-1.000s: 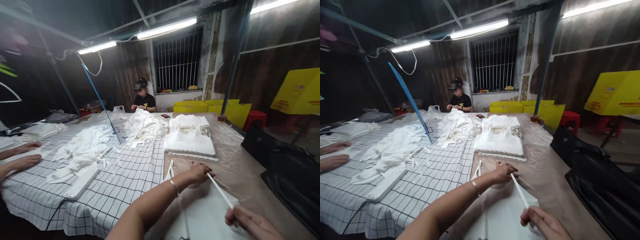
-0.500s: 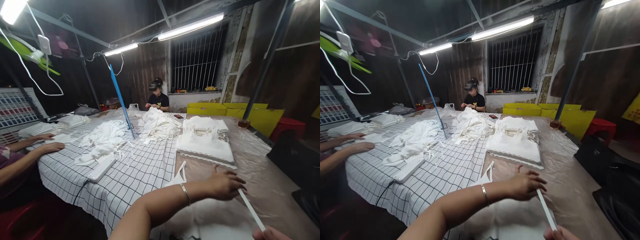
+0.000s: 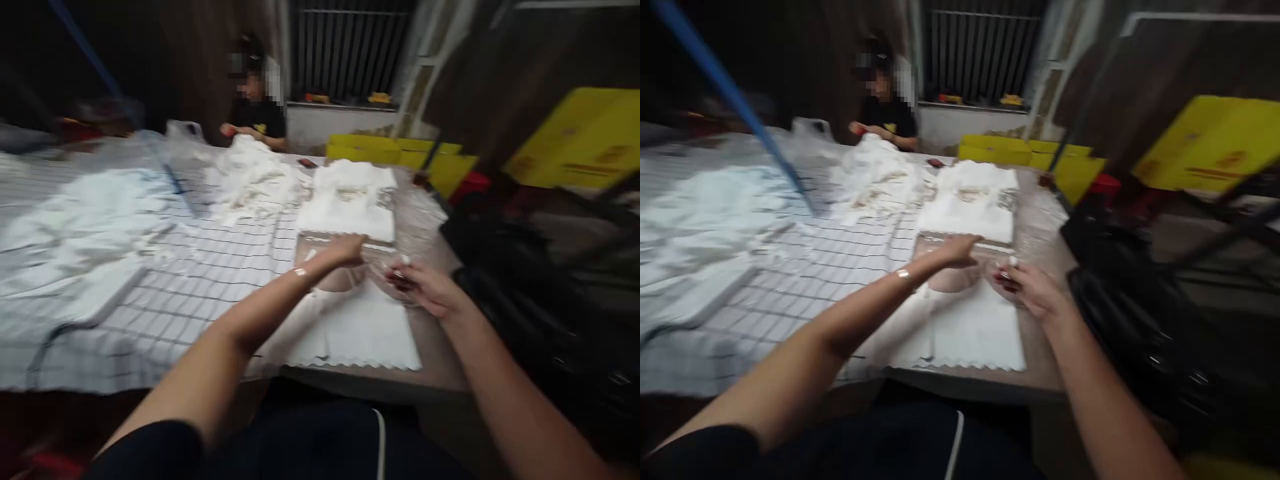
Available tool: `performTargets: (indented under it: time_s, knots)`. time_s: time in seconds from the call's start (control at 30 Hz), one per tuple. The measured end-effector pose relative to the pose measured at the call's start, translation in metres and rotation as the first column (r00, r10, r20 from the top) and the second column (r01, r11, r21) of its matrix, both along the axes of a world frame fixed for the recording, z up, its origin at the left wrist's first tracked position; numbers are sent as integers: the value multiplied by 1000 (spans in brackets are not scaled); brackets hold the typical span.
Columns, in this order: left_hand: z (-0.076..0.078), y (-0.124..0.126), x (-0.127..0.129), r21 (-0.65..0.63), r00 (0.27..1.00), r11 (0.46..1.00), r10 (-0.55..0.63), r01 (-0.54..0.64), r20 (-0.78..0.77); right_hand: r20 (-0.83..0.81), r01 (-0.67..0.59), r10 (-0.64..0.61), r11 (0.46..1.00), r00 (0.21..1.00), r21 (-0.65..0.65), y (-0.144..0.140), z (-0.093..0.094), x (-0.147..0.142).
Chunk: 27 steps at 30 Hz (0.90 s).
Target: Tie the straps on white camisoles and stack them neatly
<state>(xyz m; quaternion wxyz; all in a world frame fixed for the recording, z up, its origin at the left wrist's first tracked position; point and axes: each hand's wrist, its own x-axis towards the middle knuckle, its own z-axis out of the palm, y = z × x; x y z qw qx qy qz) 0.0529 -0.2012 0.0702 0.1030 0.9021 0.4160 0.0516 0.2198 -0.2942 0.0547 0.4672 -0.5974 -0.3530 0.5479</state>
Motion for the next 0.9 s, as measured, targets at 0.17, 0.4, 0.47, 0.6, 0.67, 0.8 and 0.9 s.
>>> performTargets:
  time_s: [0.17,0.4,0.47,0.6,0.67,0.8,0.9]
  knots:
    - [-40,-26,-27,-135,978,990,71,-45,197,-125,123,-122,992,985,-3,14,-22,11]
    - [-68,-78,-29,-87,992,989,120,-116,33,-222,116,-115,993,968,-8,4,-33,14]
    - [-71,-78,-28,-126,992,984,128,-125,20,-206,109,-107,994,973,0,2,-33,13]
    - [-74,-74,-25,-238,989,966,127,-106,77,-119,20,-15,999,993,46,-2,-38,4]
    - [-74,-73,-22,-282,982,954,143,-104,125,-60,-28,33,997,998,78,-3,-43,-2]
    - [-72,-74,-16,-367,956,923,202,-113,214,12,-122,121,979,993,161,-2,-57,-11]
    - [-72,-74,-14,-412,936,905,230,-105,267,39,-159,155,962,987,223,-3,-64,-12]
